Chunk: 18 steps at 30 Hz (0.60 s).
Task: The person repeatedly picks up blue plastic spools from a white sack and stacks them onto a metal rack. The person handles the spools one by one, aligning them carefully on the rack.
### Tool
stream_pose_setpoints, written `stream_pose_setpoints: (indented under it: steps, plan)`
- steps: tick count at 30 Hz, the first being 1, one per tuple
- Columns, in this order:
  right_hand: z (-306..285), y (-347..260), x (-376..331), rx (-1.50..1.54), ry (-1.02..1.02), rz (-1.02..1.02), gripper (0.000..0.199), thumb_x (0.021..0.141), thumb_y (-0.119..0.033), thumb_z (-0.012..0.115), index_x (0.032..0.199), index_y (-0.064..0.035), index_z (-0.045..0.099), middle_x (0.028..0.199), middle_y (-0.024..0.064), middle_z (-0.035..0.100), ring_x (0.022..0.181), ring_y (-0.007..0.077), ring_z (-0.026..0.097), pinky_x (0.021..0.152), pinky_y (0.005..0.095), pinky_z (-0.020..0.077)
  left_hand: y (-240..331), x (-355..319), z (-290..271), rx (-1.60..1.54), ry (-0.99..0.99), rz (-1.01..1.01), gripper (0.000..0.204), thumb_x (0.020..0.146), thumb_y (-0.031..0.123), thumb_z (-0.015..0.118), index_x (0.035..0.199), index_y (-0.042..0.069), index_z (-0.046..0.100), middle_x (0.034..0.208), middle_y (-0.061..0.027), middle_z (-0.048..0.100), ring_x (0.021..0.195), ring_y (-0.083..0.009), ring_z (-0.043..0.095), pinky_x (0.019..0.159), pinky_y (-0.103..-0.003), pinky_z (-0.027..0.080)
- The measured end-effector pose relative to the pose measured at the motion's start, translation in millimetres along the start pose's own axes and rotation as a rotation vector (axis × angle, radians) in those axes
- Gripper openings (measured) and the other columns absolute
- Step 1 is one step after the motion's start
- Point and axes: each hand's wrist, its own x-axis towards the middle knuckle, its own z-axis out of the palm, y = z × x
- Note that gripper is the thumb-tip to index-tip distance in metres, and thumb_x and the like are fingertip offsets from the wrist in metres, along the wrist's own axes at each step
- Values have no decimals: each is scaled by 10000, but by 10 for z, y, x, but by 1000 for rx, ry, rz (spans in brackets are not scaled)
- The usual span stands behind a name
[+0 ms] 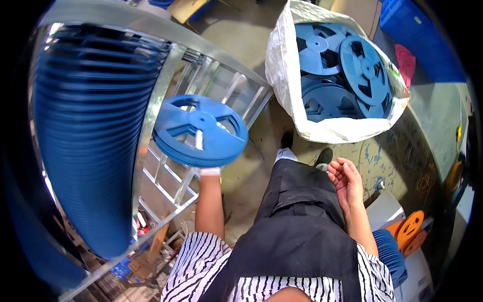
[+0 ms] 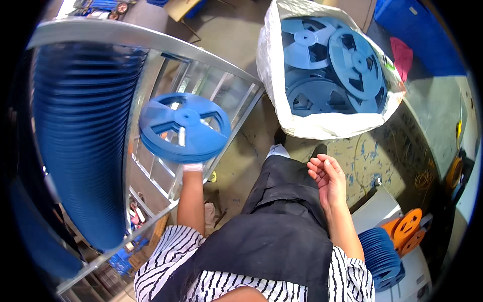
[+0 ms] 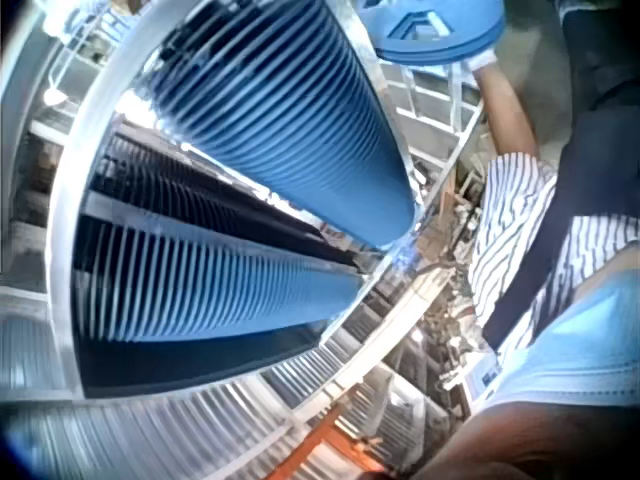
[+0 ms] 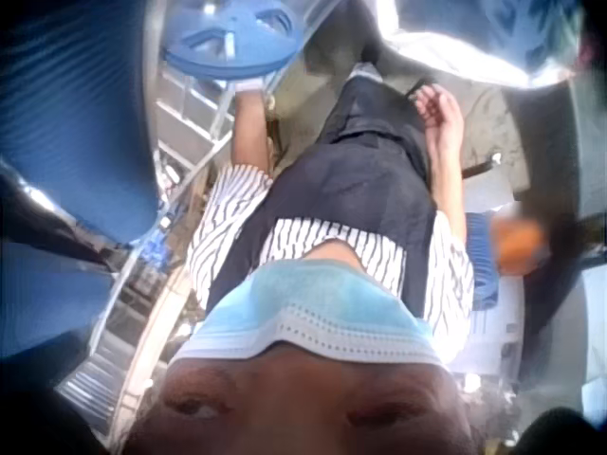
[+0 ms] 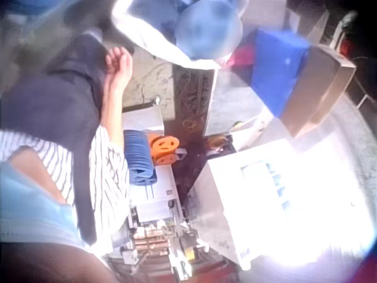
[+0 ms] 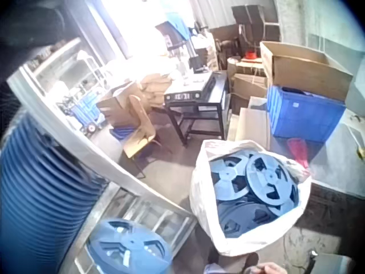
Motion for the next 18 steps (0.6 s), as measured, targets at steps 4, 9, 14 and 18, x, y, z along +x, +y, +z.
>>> stream_pose_setpoints:
  steps: [4,9,14,18]
  plan:
    - [53,262,69,43,104,4,244,957,-192,527,1107,-4,563,991,129,655,893,215,655,784,315,550,556,949,322,366,180,158,595,926,477,474,1340,50,461,1270,-161,525,1185,-315,459,1104,-462,268]
    - [149,647,114,98,174,48,247,959,-191,524,1103,7,562,1008,148,652,900,228,655,788,324,546,1894,2062,-108,420,-499,-66,557,925,448,489,1335,72,472,1303,-113,523,1193,-267,487,1063,-443,332]
    - [189,950,166,151,261,42,254,959,-197,526,1107,7,561,1018,146,651,914,225,654,801,330,543,1982,2886,280,538,40,150,556,929,445,483,1339,70,467,1309,-113,516,1199,-266,482,1065,-441,329]
    - [187,1024,208,135,264,57,256,957,-206,532,1111,-3,562,1024,138,652,921,222,652,811,328,534,2083,3227,414,627,145,219,556,932,443,478,1343,69,463,1315,-114,511,1204,-265,477,1067,-439,327]
